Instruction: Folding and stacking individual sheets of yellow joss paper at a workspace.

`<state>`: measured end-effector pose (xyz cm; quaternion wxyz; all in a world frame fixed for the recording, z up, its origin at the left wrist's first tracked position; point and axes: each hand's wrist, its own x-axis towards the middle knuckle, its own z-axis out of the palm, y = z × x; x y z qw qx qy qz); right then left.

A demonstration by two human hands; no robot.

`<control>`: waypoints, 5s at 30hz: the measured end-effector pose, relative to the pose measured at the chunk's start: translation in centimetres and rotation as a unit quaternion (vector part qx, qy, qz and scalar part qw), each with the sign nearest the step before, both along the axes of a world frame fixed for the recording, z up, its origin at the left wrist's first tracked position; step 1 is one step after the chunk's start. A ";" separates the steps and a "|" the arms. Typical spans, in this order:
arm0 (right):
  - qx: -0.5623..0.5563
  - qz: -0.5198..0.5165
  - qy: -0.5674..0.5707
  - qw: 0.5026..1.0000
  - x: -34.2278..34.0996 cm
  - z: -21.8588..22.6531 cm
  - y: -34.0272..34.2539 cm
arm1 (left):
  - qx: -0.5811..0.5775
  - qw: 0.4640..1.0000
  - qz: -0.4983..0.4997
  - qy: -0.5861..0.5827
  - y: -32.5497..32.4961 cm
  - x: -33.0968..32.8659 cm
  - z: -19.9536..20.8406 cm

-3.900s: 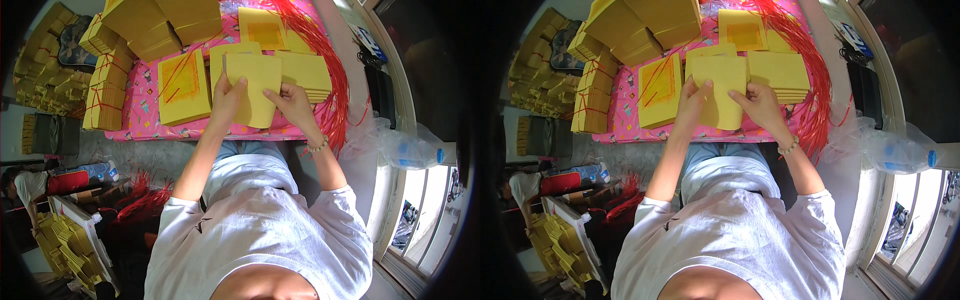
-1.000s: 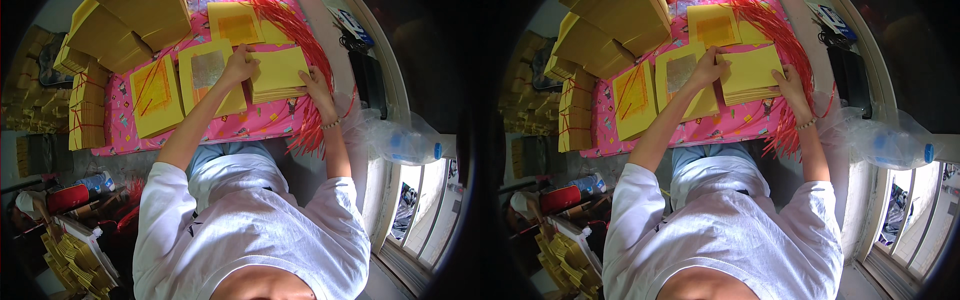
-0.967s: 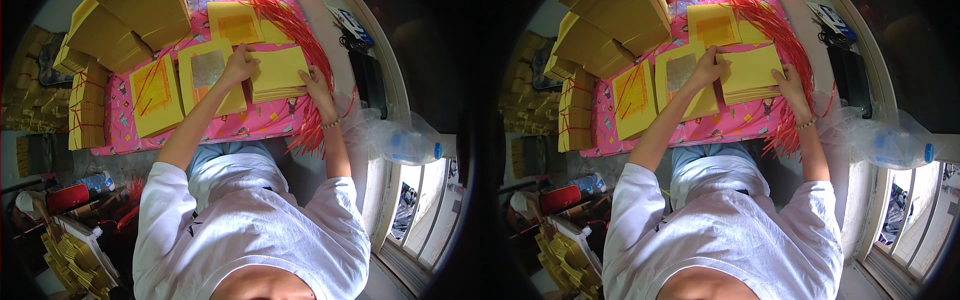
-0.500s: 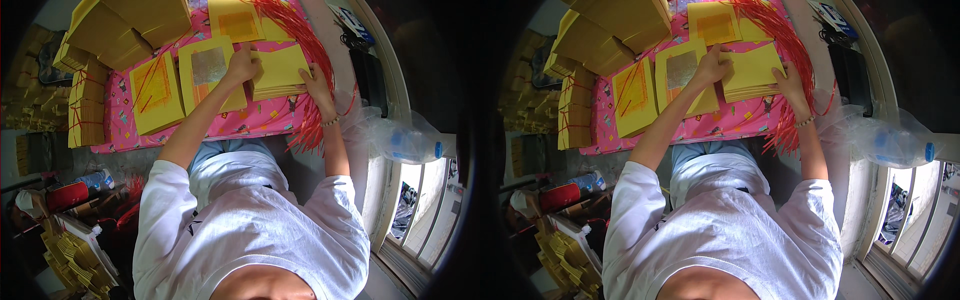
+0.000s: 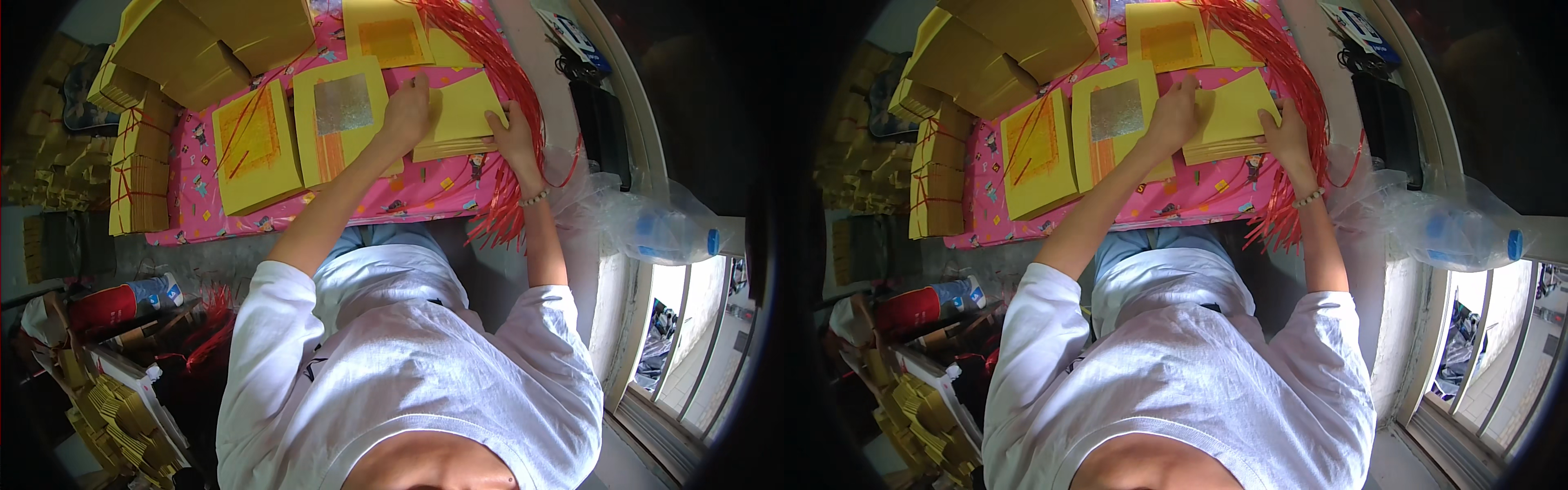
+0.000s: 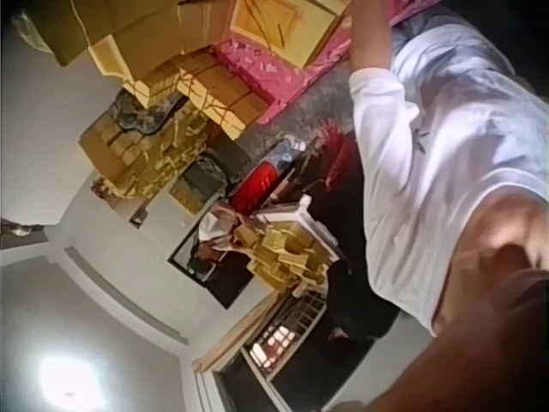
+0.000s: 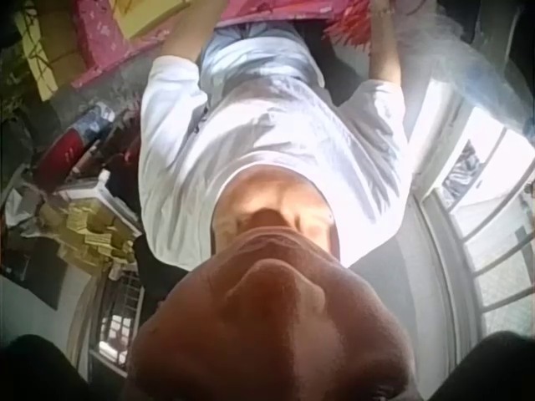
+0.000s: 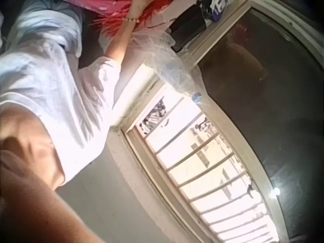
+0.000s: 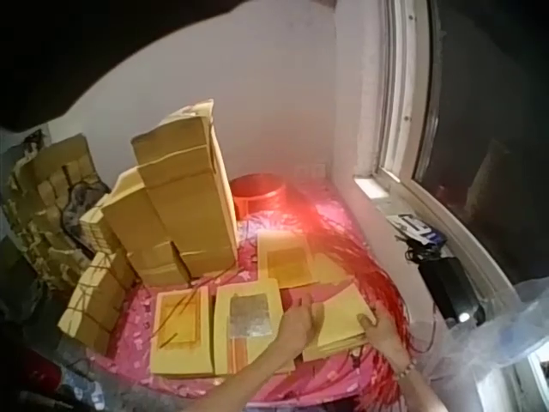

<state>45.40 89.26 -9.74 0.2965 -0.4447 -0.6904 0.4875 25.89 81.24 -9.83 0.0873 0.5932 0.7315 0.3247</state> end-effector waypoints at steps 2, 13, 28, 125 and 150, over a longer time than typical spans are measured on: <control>0.127 0.003 -0.077 0.989 0.2 0.4 0.0 | 0.011 1.000 0.001 0.024 -0.1 0.5 -0.2; 0.433 0.055 -0.173 0.883 -2.4 3.6 -2.0 | 0.057 0.991 0.032 0.117 -0.2 1.2 -0.8; 0.402 0.127 -0.306 0.853 -2.2 -1.6 -1.4 | 0.148 0.978 -0.047 0.139 -2.8 2.0 1.7; 0.341 0.493 -0.210 0.772 -14.2 6.6 -8.5 | 0.084 0.989 0.077 -0.093 -19.7 -7.8 1.3; 0.027 0.170 0.237 0.956 -13.4 3.7 -10.5 | 0.172 0.864 -0.074 -0.467 -17.8 -8.7 5.8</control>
